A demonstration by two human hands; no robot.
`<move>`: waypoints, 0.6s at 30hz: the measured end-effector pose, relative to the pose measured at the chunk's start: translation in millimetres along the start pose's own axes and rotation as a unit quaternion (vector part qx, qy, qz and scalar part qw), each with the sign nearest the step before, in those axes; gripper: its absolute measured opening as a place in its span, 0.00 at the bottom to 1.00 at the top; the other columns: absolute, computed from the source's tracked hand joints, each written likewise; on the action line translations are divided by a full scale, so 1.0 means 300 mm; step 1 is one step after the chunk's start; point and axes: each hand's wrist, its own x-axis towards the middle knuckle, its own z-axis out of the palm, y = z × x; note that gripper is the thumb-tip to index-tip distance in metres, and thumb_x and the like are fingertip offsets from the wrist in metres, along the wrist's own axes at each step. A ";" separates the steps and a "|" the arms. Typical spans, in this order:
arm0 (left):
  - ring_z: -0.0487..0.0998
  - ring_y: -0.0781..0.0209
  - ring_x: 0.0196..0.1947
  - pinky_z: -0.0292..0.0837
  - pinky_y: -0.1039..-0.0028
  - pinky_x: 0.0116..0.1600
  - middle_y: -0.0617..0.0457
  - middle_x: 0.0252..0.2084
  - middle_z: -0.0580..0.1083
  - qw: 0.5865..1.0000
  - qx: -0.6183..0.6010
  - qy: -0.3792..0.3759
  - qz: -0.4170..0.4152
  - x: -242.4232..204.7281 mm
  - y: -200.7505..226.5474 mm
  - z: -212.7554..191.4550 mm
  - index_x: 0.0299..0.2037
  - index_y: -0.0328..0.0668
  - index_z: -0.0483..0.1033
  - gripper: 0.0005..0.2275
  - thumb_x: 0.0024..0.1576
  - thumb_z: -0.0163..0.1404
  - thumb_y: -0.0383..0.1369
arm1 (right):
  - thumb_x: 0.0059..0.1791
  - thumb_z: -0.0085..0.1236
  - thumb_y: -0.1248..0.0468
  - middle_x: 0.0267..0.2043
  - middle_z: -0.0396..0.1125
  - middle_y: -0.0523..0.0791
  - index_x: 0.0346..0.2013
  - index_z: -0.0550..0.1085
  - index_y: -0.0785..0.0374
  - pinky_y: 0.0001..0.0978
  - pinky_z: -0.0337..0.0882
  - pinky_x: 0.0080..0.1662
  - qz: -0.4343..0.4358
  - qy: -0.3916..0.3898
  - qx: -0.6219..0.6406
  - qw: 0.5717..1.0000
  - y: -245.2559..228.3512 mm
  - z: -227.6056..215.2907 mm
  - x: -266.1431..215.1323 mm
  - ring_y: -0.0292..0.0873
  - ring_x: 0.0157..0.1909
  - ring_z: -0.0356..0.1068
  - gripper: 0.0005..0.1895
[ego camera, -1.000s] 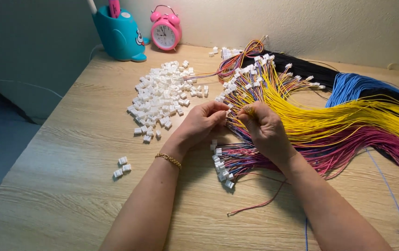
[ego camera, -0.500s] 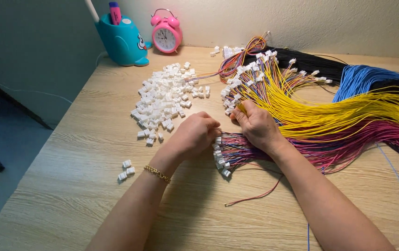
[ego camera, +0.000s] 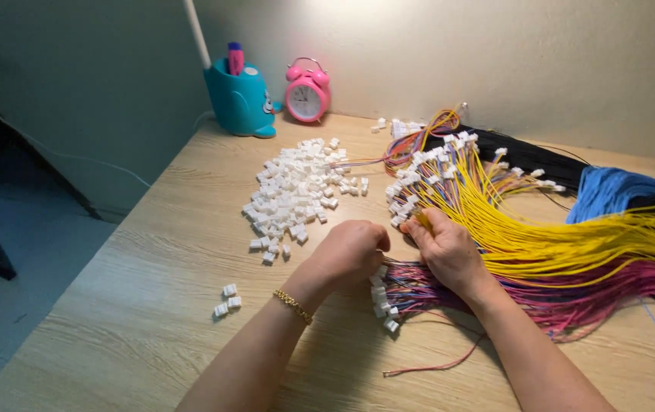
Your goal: The person assembles wire harnesses by inserting the ends of multi-colored wires into small white plastic connectors. The hands repeatedly pick up a connector and a wire, align them, and press them together to secure the connection.
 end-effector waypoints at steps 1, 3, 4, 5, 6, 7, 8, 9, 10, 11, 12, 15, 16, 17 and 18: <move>0.78 0.46 0.43 0.75 0.60 0.49 0.50 0.35 0.76 1.000 0.001 0.006 -0.006 -0.007 0.006 -0.023 0.37 0.51 0.80 0.07 0.50 0.53 0.35 | 0.49 0.54 0.52 0.15 0.67 0.44 0.30 0.77 0.48 0.38 0.71 0.42 -0.007 -0.005 0.001 1.000 0.008 0.000 0.001 0.46 0.32 0.73 0.08; 0.78 0.47 0.43 0.75 0.60 0.49 0.50 0.35 0.77 0.997 -0.078 0.006 -0.021 -0.016 0.025 -0.063 0.40 0.51 0.79 0.10 0.50 0.51 0.34 | 0.50 0.53 0.50 0.12 0.66 0.43 0.30 0.77 0.50 0.36 0.70 0.40 0.038 -0.010 0.028 0.999 0.032 -0.008 0.000 0.45 0.26 0.71 0.12; 0.78 0.47 0.43 0.75 0.60 0.49 0.50 0.35 0.77 0.997 -0.078 0.009 -0.025 -0.015 0.028 -0.082 0.40 0.51 0.79 0.10 0.50 0.51 0.34 | 0.50 0.53 0.50 0.12 0.66 0.43 0.30 0.77 0.50 0.36 0.70 0.40 0.034 -0.013 0.028 0.999 0.035 -0.004 0.010 0.45 0.26 0.71 0.12; 0.78 0.47 0.45 0.74 0.59 0.51 0.49 0.36 0.77 0.989 -0.145 0.017 -0.028 -0.016 0.034 -0.093 0.43 0.50 0.79 0.12 0.49 0.51 0.34 | 0.49 0.54 0.50 0.11 0.66 0.43 0.30 0.77 0.50 0.35 0.70 0.39 0.034 -0.009 0.028 0.999 0.045 -0.002 0.011 0.44 0.26 0.71 0.11; 0.78 0.48 0.46 0.73 0.59 0.53 0.49 0.37 0.77 0.976 -0.212 0.024 -0.031 -0.015 0.041 -0.103 0.45 0.49 0.78 0.13 0.49 0.51 0.35 | 0.49 0.54 0.51 0.11 0.66 0.43 0.29 0.77 0.49 0.34 0.69 0.38 0.034 -0.005 0.028 0.999 0.056 0.000 0.013 0.43 0.25 0.71 0.10; 0.78 0.48 0.46 0.73 0.59 0.53 0.49 0.37 0.77 0.976 -0.213 0.023 -0.031 0.002 0.028 -0.078 0.45 0.49 0.78 0.13 0.49 0.51 0.35 | 0.49 0.54 0.51 0.11 0.66 0.43 0.29 0.77 0.49 0.34 0.69 0.38 0.035 -0.005 0.027 0.999 0.040 -0.004 0.008 0.43 0.25 0.71 0.10; 0.79 0.54 0.40 0.75 0.63 0.47 0.51 0.35 0.77 0.963 -0.263 0.037 -0.051 0.021 0.016 -0.052 0.45 0.49 0.78 0.14 0.48 0.52 0.33 | 0.49 0.54 0.51 0.11 0.66 0.43 0.30 0.77 0.49 0.35 0.69 0.38 0.038 -0.007 0.030 0.999 0.026 -0.008 0.005 0.44 0.25 0.71 0.10; 0.81 0.59 0.34 0.78 0.67 0.42 0.52 0.33 0.77 0.946 -0.311 0.052 -0.071 0.042 0.007 -0.027 0.46 0.50 0.79 0.15 0.48 0.53 0.31 | 0.49 0.53 0.51 0.11 0.66 0.44 0.31 0.78 0.50 0.35 0.69 0.37 0.042 -0.009 0.034 0.999 0.012 -0.015 0.002 0.44 0.25 0.71 0.11; 0.81 0.59 0.34 0.78 0.67 0.42 0.52 0.33 0.77 0.946 -0.312 0.050 -0.070 0.045 0.017 -0.025 0.46 0.50 0.79 0.15 0.48 0.53 0.31 | 0.49 0.53 0.51 0.11 0.66 0.44 0.31 0.78 0.50 0.35 0.69 0.37 0.043 -0.008 0.033 0.998 0.022 -0.016 0.008 0.44 0.25 0.71 0.11; 0.81 0.57 0.32 0.79 0.68 0.37 0.47 0.34 0.76 0.906 -0.412 0.056 -0.081 0.044 0.023 -0.022 0.48 0.42 0.76 0.15 0.49 0.51 0.27 | 0.49 0.53 0.51 0.11 0.66 0.45 0.31 0.78 0.51 0.35 0.69 0.37 0.042 -0.012 0.035 0.998 0.033 -0.013 0.012 0.45 0.25 0.71 0.11; 0.81 0.54 0.29 0.80 0.68 0.32 0.42 0.34 0.74 0.854 -0.508 0.062 -0.092 0.043 0.029 -0.018 0.50 0.34 0.74 0.16 0.50 0.50 0.22 | 0.50 0.53 0.52 0.11 0.66 0.45 0.31 0.78 0.52 0.36 0.69 0.37 0.041 -0.017 0.036 0.998 0.043 -0.009 0.015 0.46 0.25 0.71 0.11; 0.80 0.56 0.28 0.80 0.73 0.31 0.44 0.34 0.71 0.773 -0.625 0.073 -0.082 0.040 0.016 0.025 0.52 0.28 0.70 0.17 0.51 0.51 0.20 | 0.50 0.53 0.53 0.11 0.65 0.46 0.31 0.77 0.54 0.35 0.69 0.36 0.042 -0.018 0.042 0.998 0.037 -0.012 0.004 0.45 0.23 0.69 0.11; 0.80 0.56 0.28 0.80 0.73 0.31 0.44 0.34 0.71 0.772 -0.626 0.069 -0.085 0.028 0.018 0.011 0.52 0.28 0.70 0.17 0.51 0.51 0.20 | 0.50 0.53 0.53 0.11 0.65 0.46 0.31 0.77 0.54 0.35 0.69 0.36 0.047 -0.018 0.042 0.998 0.038 -0.006 0.013 0.45 0.23 0.69 0.11; 0.80 0.56 0.28 0.80 0.72 0.32 0.45 0.34 0.71 0.764 -0.636 0.070 -0.086 0.021 0.027 0.003 0.52 0.28 0.70 0.17 0.51 0.51 0.20 | 0.50 0.53 0.53 0.11 0.65 0.46 0.30 0.77 0.55 0.35 0.68 0.36 0.039 -0.019 0.051 0.998 0.045 -0.007 0.017 0.45 0.23 0.68 0.11; 0.80 0.57 0.29 0.80 0.72 0.33 0.46 0.34 0.70 0.756 -0.645 0.071 -0.087 0.014 0.037 -0.005 0.52 0.28 0.70 0.16 0.52 0.51 0.20 | 0.50 0.53 0.54 0.11 0.65 0.45 0.30 0.77 0.56 0.35 0.68 0.36 0.031 -0.019 0.061 0.997 0.052 -0.008 0.021 0.44 0.23 0.68 0.11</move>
